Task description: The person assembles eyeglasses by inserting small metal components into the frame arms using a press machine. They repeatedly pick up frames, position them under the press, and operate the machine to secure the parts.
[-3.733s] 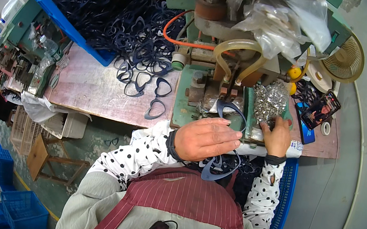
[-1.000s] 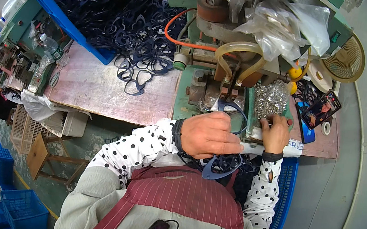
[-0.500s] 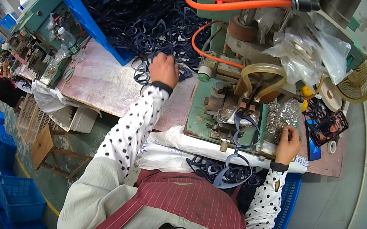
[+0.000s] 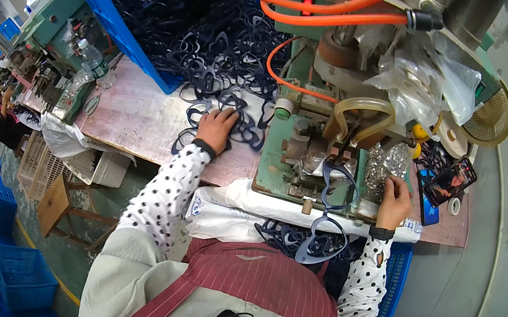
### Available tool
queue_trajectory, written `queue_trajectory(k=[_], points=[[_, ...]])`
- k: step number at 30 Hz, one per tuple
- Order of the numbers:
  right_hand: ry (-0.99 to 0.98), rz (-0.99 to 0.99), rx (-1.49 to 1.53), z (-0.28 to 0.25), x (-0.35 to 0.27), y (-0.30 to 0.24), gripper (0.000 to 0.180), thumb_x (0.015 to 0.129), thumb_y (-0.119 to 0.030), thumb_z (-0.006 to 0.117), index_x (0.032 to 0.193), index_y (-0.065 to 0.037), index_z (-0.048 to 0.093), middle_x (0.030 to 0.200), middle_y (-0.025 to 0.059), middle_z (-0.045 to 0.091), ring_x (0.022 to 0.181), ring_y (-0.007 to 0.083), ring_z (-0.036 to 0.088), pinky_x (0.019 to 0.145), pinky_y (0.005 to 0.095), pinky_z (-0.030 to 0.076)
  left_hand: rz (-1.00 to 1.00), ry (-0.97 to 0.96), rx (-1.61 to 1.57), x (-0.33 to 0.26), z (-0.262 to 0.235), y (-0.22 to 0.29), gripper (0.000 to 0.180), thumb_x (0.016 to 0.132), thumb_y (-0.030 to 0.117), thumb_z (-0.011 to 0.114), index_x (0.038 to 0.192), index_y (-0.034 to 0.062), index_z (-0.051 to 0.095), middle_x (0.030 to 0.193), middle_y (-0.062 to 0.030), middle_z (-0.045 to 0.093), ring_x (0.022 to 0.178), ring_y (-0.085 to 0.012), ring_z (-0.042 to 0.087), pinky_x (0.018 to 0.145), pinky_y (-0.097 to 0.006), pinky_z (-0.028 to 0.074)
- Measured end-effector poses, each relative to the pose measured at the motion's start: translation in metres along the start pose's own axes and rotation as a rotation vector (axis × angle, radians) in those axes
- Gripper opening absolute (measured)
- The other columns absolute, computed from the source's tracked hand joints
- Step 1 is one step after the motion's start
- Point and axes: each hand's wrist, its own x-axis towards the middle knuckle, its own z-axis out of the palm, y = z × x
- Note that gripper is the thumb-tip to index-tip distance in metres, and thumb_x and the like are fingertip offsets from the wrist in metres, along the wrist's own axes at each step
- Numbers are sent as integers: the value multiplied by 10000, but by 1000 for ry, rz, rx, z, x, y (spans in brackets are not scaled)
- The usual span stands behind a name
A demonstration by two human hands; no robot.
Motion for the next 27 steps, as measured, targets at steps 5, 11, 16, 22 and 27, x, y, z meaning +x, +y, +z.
queue_trajectory(k=[5, 11, 16, 22, 27], points=[[-143, 49, 381, 0, 4, -56, 118, 832, -27, 692, 944, 10, 703, 849, 32, 683, 737, 91, 590, 675, 221, 465, 243, -120, -141, -11, -53, -12, 521, 800, 71, 653, 1292, 224, 574, 1298, 0, 601, 1203, -328, 524, 933, -454, 431], [-342, 34, 478, -18, -5, -132, 111, 818, -17, 705, 920, 24, 709, 790, -4, 651, 668, 37, 525, 606, 190, 417, -147, 268, -505, 10, -93, 30, 213, 937, 44, 558, 1138, -26, 570, 913, -145, 695, 826, -302, 684, 732, -346, 519], [-275, -17, 495, -12, -9, -118, 103, 793, 9, 715, 896, 9, 710, 779, 25, 668, 673, 64, 559, 603, 209, 443, 81, 494, -642, 1, -146, 90, 149, 854, 41, 635, 997, 9, 660, 916, -134, 672, 743, -299, 592, 672, -344, 470], [-157, -177, 408, 0, -14, -123, 189, 775, 29, 719, 957, -21, 733, 841, 71, 692, 723, 131, 590, 669, 241, 464, 283, 607, -806, 7, -193, 143, 216, 850, 45, 665, 1063, 14, 650, 932, -100, 681, 774, -268, 605, 706, -331, 479], [-168, -158, 485, 11, -28, -144, 148, 738, 19, 747, 873, -39, 733, 851, 60, 679, 841, 189, 573, 778, 291, 454, -10, 550, -1111, 28, -208, 161, 162, 955, 89, 587, 1072, -20, 613, 889, -112, 682, 787, -169, 664, 700, -266, 505]])
